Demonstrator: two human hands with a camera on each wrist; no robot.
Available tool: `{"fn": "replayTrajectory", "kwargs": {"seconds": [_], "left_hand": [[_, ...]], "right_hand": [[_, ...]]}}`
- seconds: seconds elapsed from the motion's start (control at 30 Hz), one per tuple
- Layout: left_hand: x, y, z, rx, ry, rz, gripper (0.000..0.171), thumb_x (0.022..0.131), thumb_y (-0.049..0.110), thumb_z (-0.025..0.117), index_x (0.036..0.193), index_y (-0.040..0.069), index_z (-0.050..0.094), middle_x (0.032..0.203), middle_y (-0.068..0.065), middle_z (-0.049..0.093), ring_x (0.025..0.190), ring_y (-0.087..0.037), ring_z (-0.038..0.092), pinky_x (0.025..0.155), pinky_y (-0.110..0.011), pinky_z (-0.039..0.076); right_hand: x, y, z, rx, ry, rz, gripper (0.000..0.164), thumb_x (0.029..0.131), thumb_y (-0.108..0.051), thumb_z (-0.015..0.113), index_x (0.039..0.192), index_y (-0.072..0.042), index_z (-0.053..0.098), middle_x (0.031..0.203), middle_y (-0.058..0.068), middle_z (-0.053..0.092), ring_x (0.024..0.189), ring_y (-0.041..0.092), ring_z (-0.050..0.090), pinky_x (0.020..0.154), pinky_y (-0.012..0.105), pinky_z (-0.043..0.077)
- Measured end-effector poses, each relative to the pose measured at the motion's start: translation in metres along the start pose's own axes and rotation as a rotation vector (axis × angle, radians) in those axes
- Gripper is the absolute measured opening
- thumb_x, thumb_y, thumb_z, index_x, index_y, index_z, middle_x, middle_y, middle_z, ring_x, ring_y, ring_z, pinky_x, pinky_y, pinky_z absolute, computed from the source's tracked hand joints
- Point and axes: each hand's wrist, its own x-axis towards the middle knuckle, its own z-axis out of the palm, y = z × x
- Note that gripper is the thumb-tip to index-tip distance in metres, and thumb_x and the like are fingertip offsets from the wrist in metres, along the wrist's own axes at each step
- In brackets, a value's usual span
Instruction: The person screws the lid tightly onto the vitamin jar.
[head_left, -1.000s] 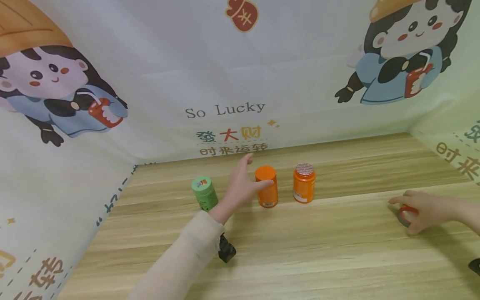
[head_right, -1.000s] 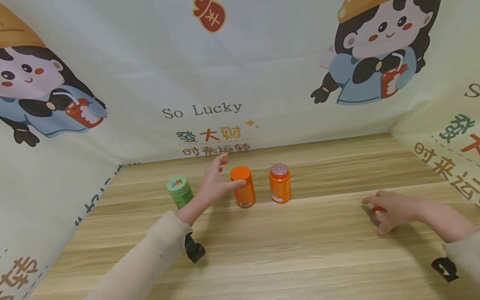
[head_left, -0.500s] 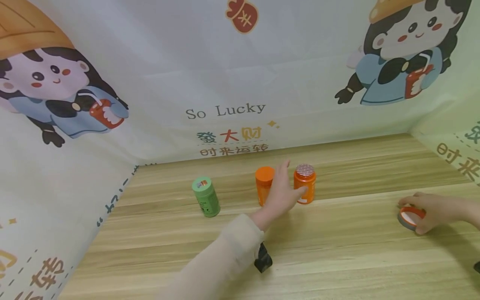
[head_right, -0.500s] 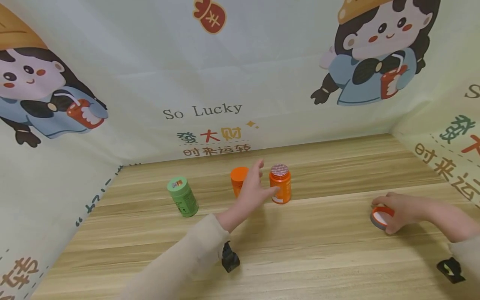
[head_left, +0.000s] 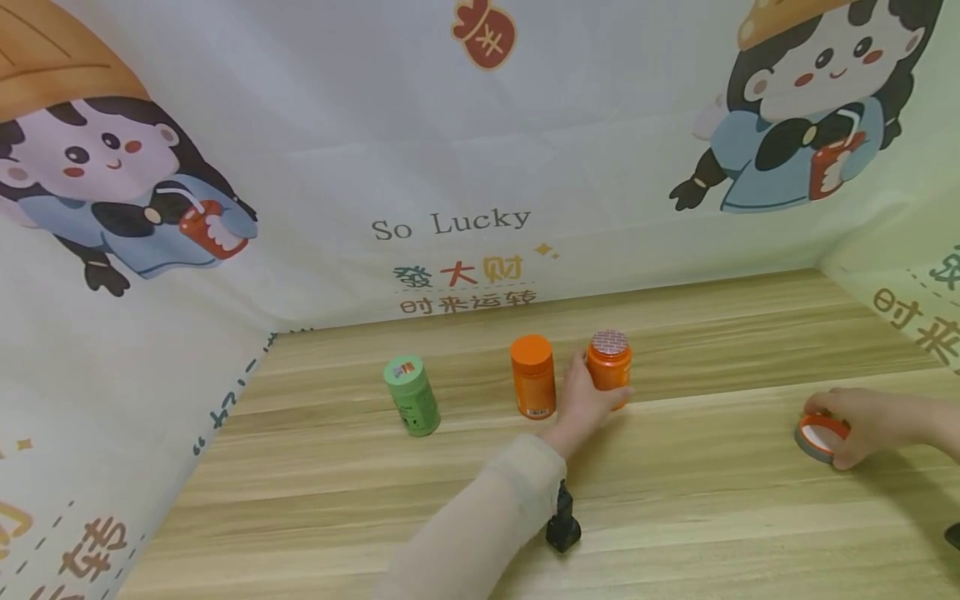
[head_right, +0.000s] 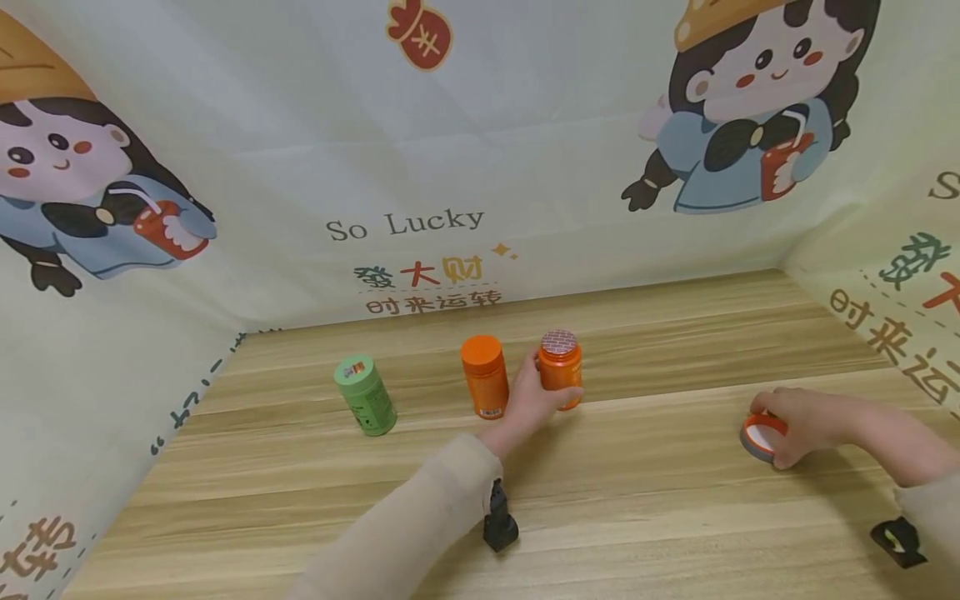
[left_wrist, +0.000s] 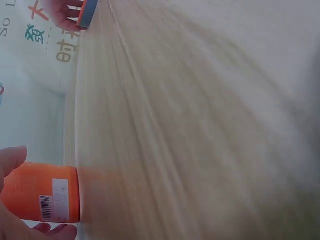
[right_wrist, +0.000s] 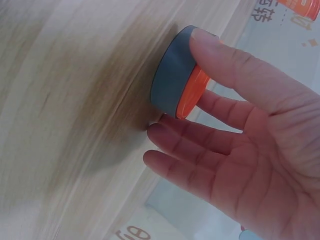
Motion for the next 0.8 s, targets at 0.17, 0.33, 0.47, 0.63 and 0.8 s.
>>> {"fn": "replayTrajectory", "kwargs": {"seconds": [0.17,0.33,0.47,0.63,0.8], "left_hand": [[0.001,-0.002,0.003,-0.035,0.035,-0.012,0.071,0.072,0.014,0.077,0.130,0.005,0.039,0.123,-0.012,0.050,0.115,-0.026,0.048,0.099,-0.040,0.037],[0.001,-0.003,0.003,-0.003,0.040,0.022,0.065,0.071,0.013,0.077,0.126,0.004,0.043,0.118,-0.011,0.054,0.110,-0.026,0.051,0.096,-0.039,0.040],[0.001,-0.002,0.002,0.028,0.029,0.047,0.062,0.071,0.012,0.078,0.123,0.004,0.046,0.115,-0.010,0.056,0.107,-0.025,0.053,0.093,-0.038,0.042],[-0.002,-0.002,-0.002,0.038,0.000,0.059,0.060,0.070,0.009,0.078,0.121,0.005,0.047,0.113,-0.008,0.058,0.106,-0.023,0.054,0.093,-0.035,0.042],[-0.011,-0.005,-0.012,0.038,-0.074,0.094,0.060,0.070,0.010,0.078,0.120,0.006,0.047,0.113,-0.007,0.058,0.105,-0.021,0.055,0.092,-0.034,0.043]], "right_hand": [[-0.002,-0.005,-0.002,0.038,-0.015,0.010,0.063,0.063,-0.007,0.078,0.112,0.014,0.045,0.098,0.016,0.053,0.081,0.020,0.048,0.064,0.030,0.044],[-0.003,-0.006,-0.003,0.045,-0.023,0.016,0.064,0.064,-0.006,0.077,0.113,0.016,0.044,0.099,0.018,0.053,0.082,0.021,0.048,0.065,0.031,0.044],[-0.003,-0.005,-0.002,0.029,-0.024,0.012,0.063,0.064,-0.008,0.078,0.113,0.015,0.045,0.098,0.016,0.053,0.081,0.019,0.048,0.064,0.028,0.044],[-0.003,-0.003,-0.001,0.014,-0.016,0.000,0.060,0.064,-0.009,0.077,0.111,0.013,0.047,0.096,0.012,0.054,0.080,0.017,0.047,0.063,0.025,0.042],[-0.002,-0.003,-0.001,-0.003,-0.011,0.000,0.059,0.064,-0.010,0.077,0.111,0.012,0.048,0.096,0.012,0.054,0.079,0.017,0.047,0.063,0.025,0.041]]}}
